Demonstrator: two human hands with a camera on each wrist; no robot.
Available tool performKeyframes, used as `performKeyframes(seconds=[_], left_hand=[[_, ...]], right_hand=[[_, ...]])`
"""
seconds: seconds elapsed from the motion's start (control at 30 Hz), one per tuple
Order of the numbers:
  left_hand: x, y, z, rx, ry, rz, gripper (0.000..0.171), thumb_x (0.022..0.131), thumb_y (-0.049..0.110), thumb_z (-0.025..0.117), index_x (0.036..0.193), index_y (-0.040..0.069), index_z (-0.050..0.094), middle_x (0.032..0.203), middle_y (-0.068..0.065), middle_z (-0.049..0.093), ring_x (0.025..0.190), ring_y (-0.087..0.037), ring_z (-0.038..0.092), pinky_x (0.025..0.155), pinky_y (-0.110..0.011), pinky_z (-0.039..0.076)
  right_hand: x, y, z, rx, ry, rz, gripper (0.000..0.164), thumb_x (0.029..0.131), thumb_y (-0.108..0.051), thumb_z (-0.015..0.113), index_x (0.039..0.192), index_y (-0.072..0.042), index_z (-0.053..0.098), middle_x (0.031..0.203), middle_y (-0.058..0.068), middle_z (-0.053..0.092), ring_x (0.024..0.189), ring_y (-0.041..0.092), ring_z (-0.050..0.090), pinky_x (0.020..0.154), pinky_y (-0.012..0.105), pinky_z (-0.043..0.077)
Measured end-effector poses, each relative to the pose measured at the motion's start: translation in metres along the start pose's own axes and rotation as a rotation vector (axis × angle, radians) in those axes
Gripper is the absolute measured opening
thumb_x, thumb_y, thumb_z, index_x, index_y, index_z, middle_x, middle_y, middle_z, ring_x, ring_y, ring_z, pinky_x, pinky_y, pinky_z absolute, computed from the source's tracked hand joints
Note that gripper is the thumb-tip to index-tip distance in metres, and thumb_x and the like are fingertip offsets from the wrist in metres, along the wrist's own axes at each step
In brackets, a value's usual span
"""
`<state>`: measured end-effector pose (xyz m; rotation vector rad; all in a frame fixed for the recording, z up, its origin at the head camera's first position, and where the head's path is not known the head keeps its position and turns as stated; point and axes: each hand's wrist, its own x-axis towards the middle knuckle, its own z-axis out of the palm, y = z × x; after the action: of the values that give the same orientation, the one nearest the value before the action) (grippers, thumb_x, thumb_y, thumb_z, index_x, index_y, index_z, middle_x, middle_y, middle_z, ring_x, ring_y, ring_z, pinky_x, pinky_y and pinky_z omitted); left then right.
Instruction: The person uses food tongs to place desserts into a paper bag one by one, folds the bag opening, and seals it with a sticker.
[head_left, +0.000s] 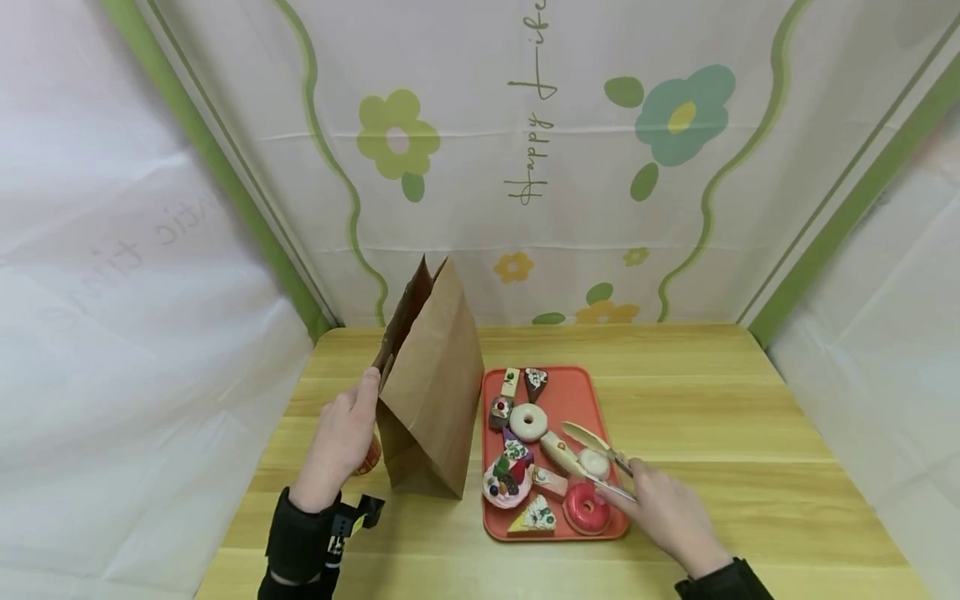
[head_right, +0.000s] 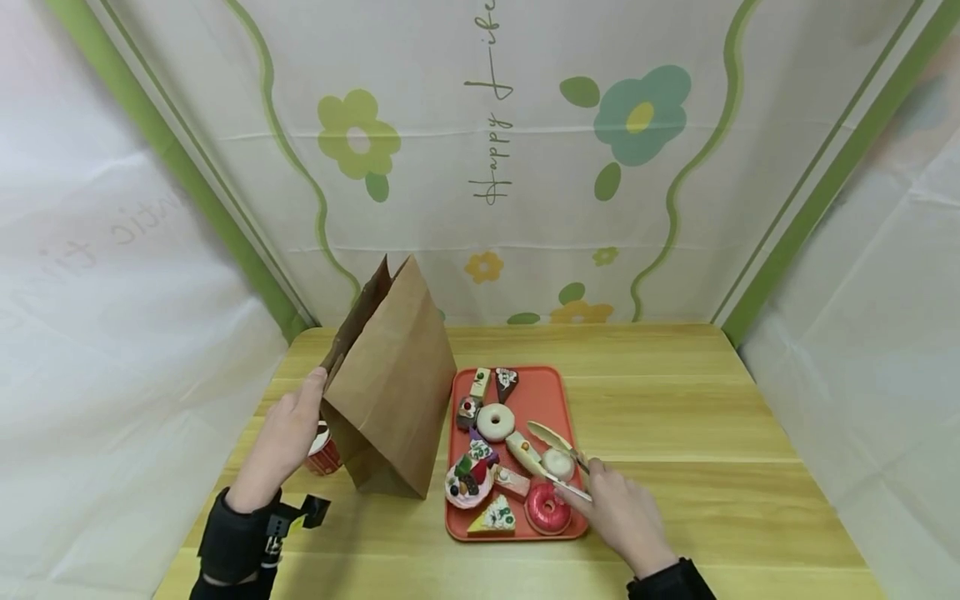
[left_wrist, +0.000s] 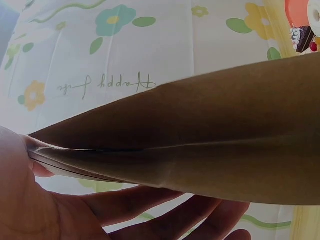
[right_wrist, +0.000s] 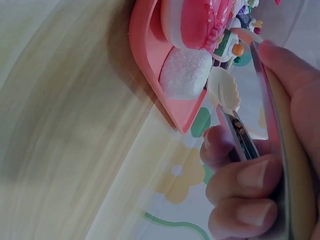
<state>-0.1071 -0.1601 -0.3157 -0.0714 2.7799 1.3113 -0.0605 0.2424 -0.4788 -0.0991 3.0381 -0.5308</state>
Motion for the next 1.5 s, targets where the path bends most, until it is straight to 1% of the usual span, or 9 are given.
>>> performKeyframes(seconds=[0.2,0.33,0.47,0.7,0.83,0.93,1.03,1.17,1.5], left_hand=[[0.001,0.0,0.0,0.019,0.001,0.009,0.073,0.099,0.066,0.015,0.09,0.003,0.05,0.066,-0.012,0.034,0.063,-0.029,0.038,0.085,-0.045,0.032],[0.001,0.0,0.0,0.001,-0.008,0.013,0.081,0.099,0.066,0.016,0.113,-0.002,0.058,0.069,-0.015,0.04,0.092,-0.036,0.054,0.096,-0.05,0.034],[0.0,0.001,-0.001,-0.014,-0.015,0.009,0.085,0.099,0.066,0.017,0.141,-0.002,0.047,0.083,-0.023,0.05,0.119,-0.039,0.049,0.104,-0.056,0.029],[0.0,0.0,-0.001,-0.002,-0.011,-0.006,0.078,0.098,0.067,0.016,0.113,0.002,0.057,0.071,-0.015,0.04,0.065,-0.028,0.04,0.09,-0.046,0.032],[0.001,0.0,0.0,0.0,-0.005,0.001,0.067,0.098,0.067,0.016,0.079,0.007,0.039,0.067,-0.011,0.032,0.061,-0.024,0.031,0.08,-0.044,0.03],[0.001,0.0,0.0,0.001,-0.005,0.008,0.068,0.098,0.068,0.016,0.079,0.007,0.038,0.066,-0.011,0.031,0.064,-0.029,0.034,0.081,-0.044,0.031],[0.0,0.0,-0.001,-0.002,-0.013,0.018,0.082,0.099,0.066,0.016,0.107,-0.004,0.057,0.081,-0.023,0.051,0.093,-0.04,0.053,0.095,-0.051,0.035],[0.001,-0.001,-0.002,-0.009,-0.035,0.02,0.087,0.1,0.065,0.016,0.147,-0.004,0.039,0.136,-0.035,0.045,0.135,-0.045,0.034,0.108,-0.059,0.023],[0.004,-0.001,-0.001,-0.004,-0.039,0.023,0.085,0.1,0.064,0.015,0.15,-0.003,0.033,0.15,-0.03,0.03,0.137,-0.044,0.029,0.109,-0.058,0.022]], right_hand=[[-0.001,-0.002,0.001,-0.077,0.056,-0.046,0.07,0.081,-0.065,0.067,0.107,0.001,0.066,0.066,0.002,0.05,0.051,0.014,0.041,0.043,0.032,0.033],[-0.003,-0.005,0.002,-0.142,0.096,-0.095,0.069,0.081,-0.065,0.068,0.103,0.001,0.067,0.063,0.002,0.049,0.049,0.013,0.039,0.042,0.031,0.033],[-0.003,-0.012,0.002,-0.185,0.138,-0.13,0.059,0.08,-0.057,0.074,0.093,-0.001,0.065,0.06,0.001,0.047,0.045,0.012,0.039,0.04,0.031,0.032],[0.006,-0.017,-0.002,-0.17,0.143,-0.169,0.048,0.08,-0.05,0.077,0.087,-0.005,0.064,0.062,0.001,0.05,0.047,0.013,0.044,0.04,0.029,0.032],[0.01,-0.013,-0.008,-0.112,0.082,-0.128,0.042,0.083,-0.05,0.074,0.082,-0.011,0.061,0.059,-0.003,0.042,0.047,0.011,0.038,0.041,0.029,0.031],[0.011,-0.011,-0.01,-0.091,0.071,-0.108,0.043,0.084,-0.053,0.072,0.084,-0.011,0.062,0.059,-0.002,0.044,0.047,0.013,0.039,0.043,0.03,0.029],[0.012,-0.01,-0.011,-0.071,0.062,-0.078,0.048,0.084,-0.057,0.069,0.09,-0.009,0.065,0.062,-0.001,0.047,0.05,0.014,0.04,0.044,0.031,0.029],[0.012,-0.01,-0.012,-0.021,0.06,-0.019,0.067,0.082,-0.066,0.065,0.107,-0.004,0.069,0.071,0.006,0.058,0.053,0.015,0.043,0.046,0.032,0.03],[0.018,-0.009,-0.017,0.139,0.085,0.043,0.071,0.085,-0.069,0.059,0.109,-0.002,0.064,0.06,-0.001,0.041,0.049,0.014,0.039,0.045,0.029,0.025]])
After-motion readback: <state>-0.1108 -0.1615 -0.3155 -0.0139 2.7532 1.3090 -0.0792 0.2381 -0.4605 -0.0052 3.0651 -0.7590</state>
